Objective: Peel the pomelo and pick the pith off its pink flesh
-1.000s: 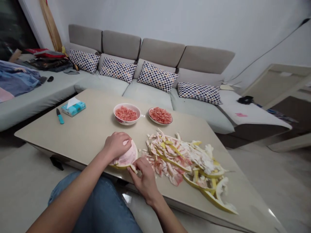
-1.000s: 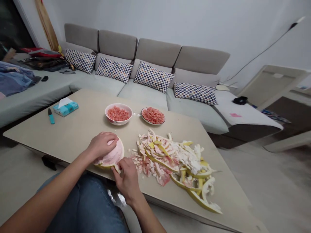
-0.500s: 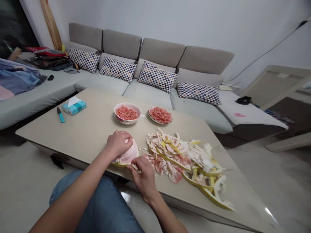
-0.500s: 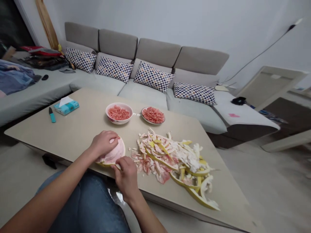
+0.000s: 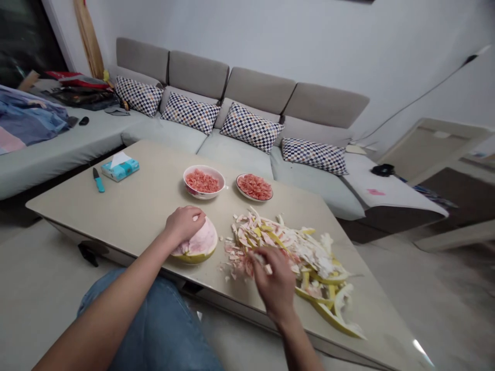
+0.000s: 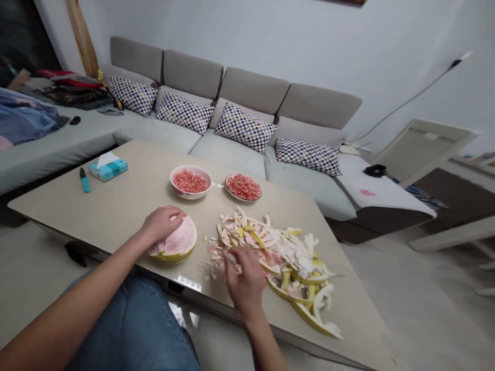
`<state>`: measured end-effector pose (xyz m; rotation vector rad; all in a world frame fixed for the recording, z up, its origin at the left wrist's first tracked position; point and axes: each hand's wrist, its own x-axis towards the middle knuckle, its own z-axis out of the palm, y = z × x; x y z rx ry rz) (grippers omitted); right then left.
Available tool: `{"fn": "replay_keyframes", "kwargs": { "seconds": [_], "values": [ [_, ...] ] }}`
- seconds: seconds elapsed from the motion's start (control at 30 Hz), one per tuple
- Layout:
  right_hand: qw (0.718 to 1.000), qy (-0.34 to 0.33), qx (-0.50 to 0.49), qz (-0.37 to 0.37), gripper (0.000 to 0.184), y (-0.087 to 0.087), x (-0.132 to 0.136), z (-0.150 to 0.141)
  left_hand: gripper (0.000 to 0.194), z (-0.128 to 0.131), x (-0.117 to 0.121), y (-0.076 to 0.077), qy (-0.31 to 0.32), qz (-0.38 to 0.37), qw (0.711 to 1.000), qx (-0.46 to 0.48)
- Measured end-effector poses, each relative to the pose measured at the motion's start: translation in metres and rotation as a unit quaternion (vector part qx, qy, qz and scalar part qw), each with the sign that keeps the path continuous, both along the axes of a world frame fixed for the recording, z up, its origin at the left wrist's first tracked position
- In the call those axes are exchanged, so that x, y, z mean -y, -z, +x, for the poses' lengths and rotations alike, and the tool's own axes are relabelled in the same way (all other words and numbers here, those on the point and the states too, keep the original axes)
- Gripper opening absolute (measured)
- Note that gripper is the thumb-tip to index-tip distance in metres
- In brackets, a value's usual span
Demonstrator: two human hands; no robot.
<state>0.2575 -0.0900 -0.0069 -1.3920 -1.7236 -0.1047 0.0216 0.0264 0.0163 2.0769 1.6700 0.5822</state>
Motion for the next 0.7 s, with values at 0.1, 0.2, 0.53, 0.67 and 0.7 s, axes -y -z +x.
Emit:
{"fn": "replay_keyframes", "kwargs": {
  "seconds": [0.1,0.2,0.53,0.67,0.7],
  "values": [
    [0.996,0.078,0.049,-0.019,0.016,0.008,-0.031,0.049,0.032,-0.004,0.001,0.003,-0.007,0.012,1.0,0.014],
    [0.982,0.149,0.111,-0.022,0.025,0.012,-0.046,0.062,0.032,-0.002,0.002,0.004,-0.014,0.015,1.0,0.014],
    [0.988,-0.134,0.055,-0.052,0.025,0.026,-0.006,-0.06,0.036,0.015,0.006,-0.003,-0.048,0.011,0.998,-0.049],
    [0.984,-0.113,0.136,-0.034,0.018,0.024,-0.014,-0.065,0.036,0.016,0.004,-0.001,-0.047,0.015,0.997,-0.051],
    [0.98,-0.115,0.157,-0.035,0.014,0.023,-0.016,-0.065,0.036,0.015,0.004,-0.001,-0.045,0.016,0.998,-0.051]
  ]
}}
